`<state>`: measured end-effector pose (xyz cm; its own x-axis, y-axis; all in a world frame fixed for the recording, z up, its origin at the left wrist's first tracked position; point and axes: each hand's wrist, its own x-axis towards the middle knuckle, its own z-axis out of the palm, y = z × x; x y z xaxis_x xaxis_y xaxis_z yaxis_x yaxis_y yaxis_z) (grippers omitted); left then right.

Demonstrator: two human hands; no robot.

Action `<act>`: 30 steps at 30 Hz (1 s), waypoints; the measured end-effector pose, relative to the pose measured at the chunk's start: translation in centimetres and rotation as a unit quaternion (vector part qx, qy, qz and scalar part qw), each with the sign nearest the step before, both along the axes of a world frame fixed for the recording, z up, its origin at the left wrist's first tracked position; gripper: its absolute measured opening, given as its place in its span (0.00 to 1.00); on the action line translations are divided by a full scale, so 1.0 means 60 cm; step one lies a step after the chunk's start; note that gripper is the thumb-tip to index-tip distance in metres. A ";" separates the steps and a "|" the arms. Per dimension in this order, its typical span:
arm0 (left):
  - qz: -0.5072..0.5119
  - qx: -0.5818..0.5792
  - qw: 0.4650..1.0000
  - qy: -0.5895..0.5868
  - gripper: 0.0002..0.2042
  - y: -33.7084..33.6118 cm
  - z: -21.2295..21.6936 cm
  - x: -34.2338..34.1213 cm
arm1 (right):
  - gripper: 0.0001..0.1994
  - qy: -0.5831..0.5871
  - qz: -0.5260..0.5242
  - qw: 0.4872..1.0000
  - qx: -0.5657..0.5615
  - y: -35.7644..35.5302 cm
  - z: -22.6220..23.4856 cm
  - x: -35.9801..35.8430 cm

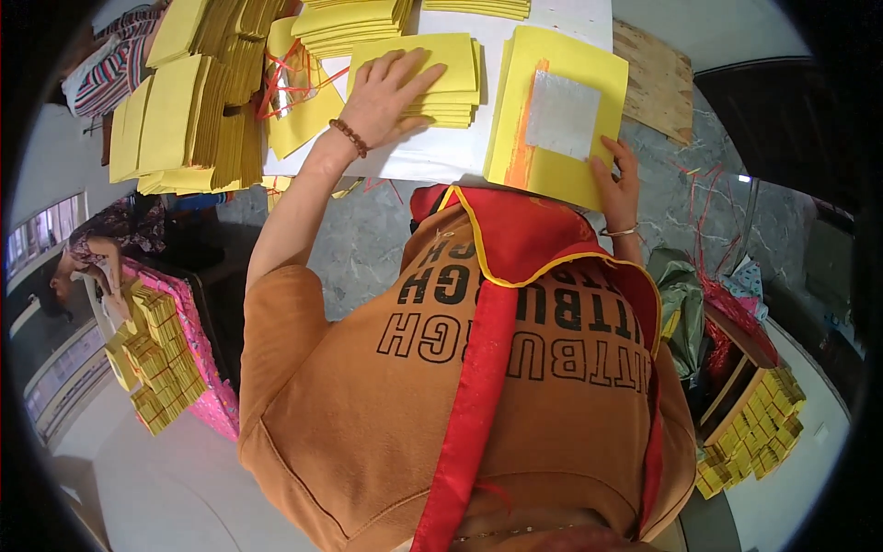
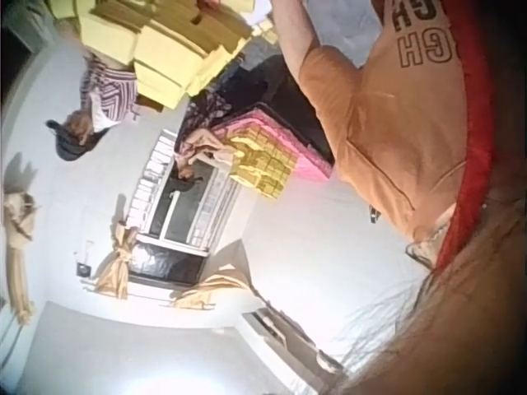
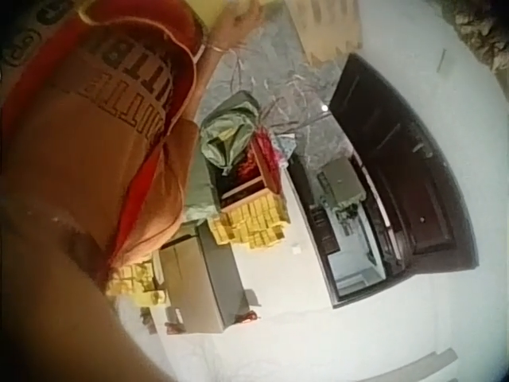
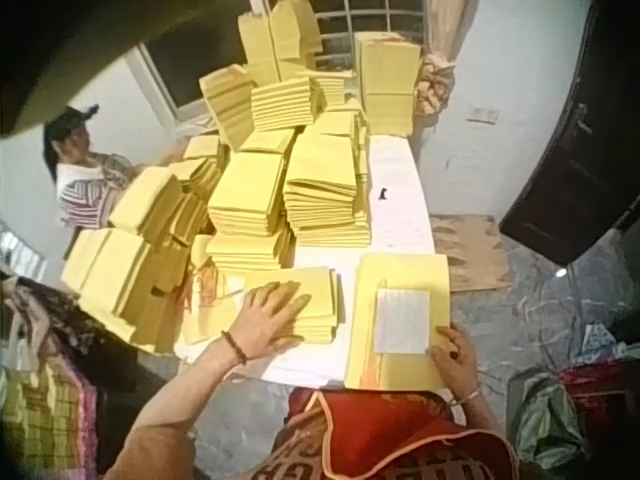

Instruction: Folding and stacking yellow sheets of joss paper with silver foil centers.

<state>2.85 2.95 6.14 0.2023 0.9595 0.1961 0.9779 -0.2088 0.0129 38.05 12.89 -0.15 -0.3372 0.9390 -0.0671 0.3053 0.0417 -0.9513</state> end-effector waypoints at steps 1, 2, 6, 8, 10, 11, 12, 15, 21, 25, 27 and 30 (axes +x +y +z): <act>-0.019 0.022 0.999 -0.013 0.34 0.001 0.004 0.014 | 0.18 -0.016 0.005 1.000 0.018 0.000 -0.002 0.001; -0.020 0.022 0.999 -0.014 0.34 0.001 0.005 0.034 | 0.18 -0.031 0.010 0.999 0.036 0.000 -0.005 0.003; -0.129 -0.006 0.978 -0.161 0.29 -0.006 0.000 0.145 | 0.18 -0.040 0.027 0.995 0.084 -0.001 -0.013 0.001; -0.161 -0.034 0.977 -0.132 0.28 -0.010 -0.010 0.170 | 0.18 0.017 0.002 0.999 0.035 -0.008 -0.003 -0.005; -0.160 -0.055 0.974 -0.152 0.28 -0.012 -0.017 0.179 | 0.17 0.019 0.006 0.999 0.030 -0.008 -0.005 -0.003; -0.163 -0.036 0.971 -0.171 0.30 -0.011 -0.019 0.176 | 0.17 0.022 0.012 0.999 0.026 -0.006 -0.008 -0.003; -0.167 -0.037 0.970 -0.173 0.30 -0.010 -0.020 0.173 | 0.17 0.020 0.008 0.999 0.025 -0.004 -0.013 0.001; -0.142 -0.068 0.942 -0.296 0.33 -0.006 -0.012 0.166 | 0.15 0.020 0.015 0.998 0.049 0.006 -0.038 0.008; -0.107 -0.094 0.921 -0.362 0.25 0.002 -0.012 0.168 | 0.13 0.059 -0.002 0.998 0.006 0.006 -0.030 0.001; -0.148 -0.138 0.881 -0.429 0.10 0.014 -0.003 0.156 | 0.21 0.031 0.010 0.999 -0.026 0.009 -0.007 0.003; -0.121 -0.161 0.877 -0.437 0.09 0.020 0.001 0.154 | 0.25 -0.003 0.036 0.999 0.000 0.012 -0.008 0.006; -0.090 -0.206 0.868 -0.442 0.09 0.028 0.008 0.150 | 0.26 0.074 0.020 0.994 -0.071 0.015 -0.018 0.007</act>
